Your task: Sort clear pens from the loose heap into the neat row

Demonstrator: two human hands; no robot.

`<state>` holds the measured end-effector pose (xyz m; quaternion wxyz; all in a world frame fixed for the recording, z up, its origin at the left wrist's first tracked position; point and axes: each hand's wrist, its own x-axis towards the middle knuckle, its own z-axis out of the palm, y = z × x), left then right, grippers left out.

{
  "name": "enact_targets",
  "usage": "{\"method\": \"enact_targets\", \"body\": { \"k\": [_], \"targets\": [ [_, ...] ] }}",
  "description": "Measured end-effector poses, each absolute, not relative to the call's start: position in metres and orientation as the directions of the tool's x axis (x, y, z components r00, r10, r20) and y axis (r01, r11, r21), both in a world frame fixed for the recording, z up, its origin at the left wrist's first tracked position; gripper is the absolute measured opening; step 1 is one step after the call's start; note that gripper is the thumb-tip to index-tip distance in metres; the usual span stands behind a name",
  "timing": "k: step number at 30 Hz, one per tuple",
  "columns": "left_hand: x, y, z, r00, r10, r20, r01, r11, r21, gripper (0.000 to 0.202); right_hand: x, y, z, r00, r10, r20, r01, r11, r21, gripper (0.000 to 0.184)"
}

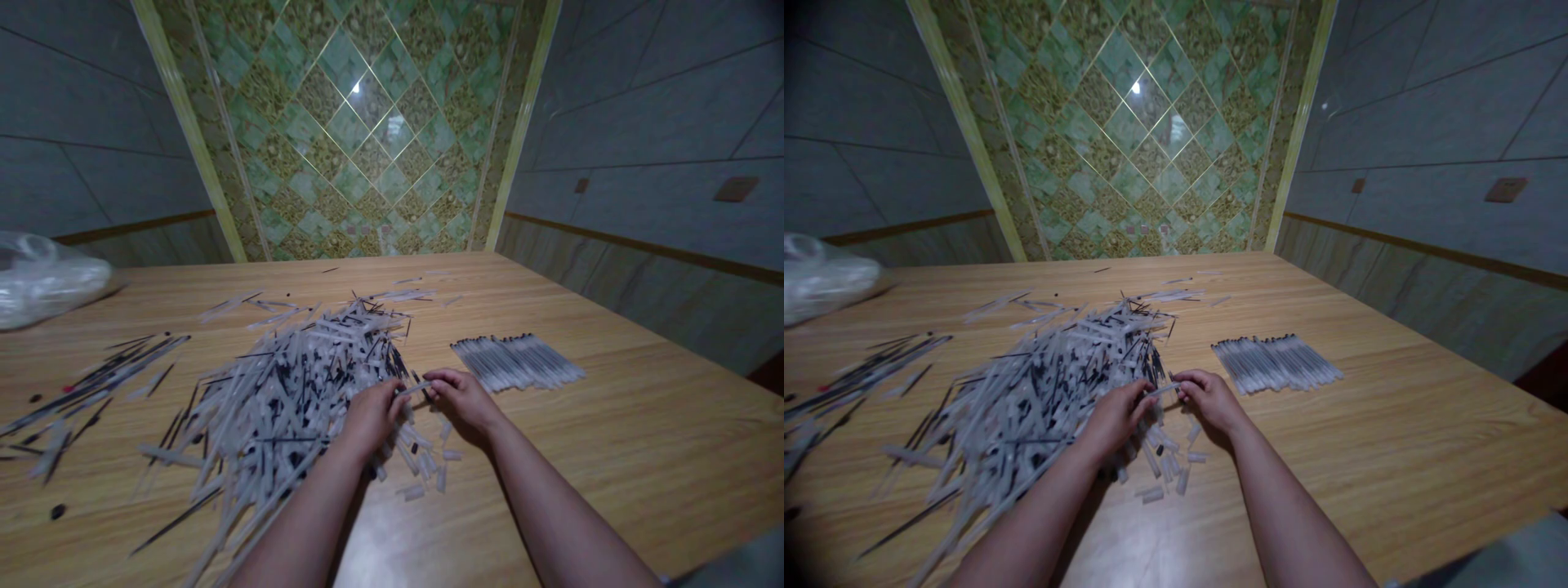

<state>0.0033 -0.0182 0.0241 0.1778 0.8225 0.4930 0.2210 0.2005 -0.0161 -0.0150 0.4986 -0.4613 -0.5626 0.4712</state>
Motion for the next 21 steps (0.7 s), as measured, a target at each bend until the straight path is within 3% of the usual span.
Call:
{"method": "enact_targets", "body": {
  "k": [4,9,16,19,21],
  "targets": [
    [0.003,-0.018,0.022,0.437,0.878,0.196,0.707,-0.470,0.528,0.029,0.199,-0.016,-0.015,-0.089,0.990,0.113,-0.034,0.111,-0.993,0.029],
    [0.001,-0.012,0.017,0.476,0.856,0.201,0.596,-0.483,0.642,0.035,0.198,-0.018,-0.010,-0.071,0.990,0.124,-0.045,0.121,-0.992,0.029],
    [-0.003,-0.004,0.011,0.561,0.827,0.033,0.457,-0.342,0.821,0.041,0.193,-0.021,-0.007,-0.125,0.982,0.142,0.015,0.145,-0.989,0.025],
    [-0.002,-0.003,0.012,0.550,0.835,-0.002,0.480,-0.313,0.820,0.041,0.188,-0.021,-0.005,-0.101,0.982,0.160,0.031,0.164,-0.986,0.026],
    [-0.001,-0.003,0.013,0.498,0.865,0.067,0.519,-0.359,0.776,0.039,0.187,-0.020,-0.001,-0.061,0.985,0.159,0.044,0.162,-0.986,0.028]
  ]
}}
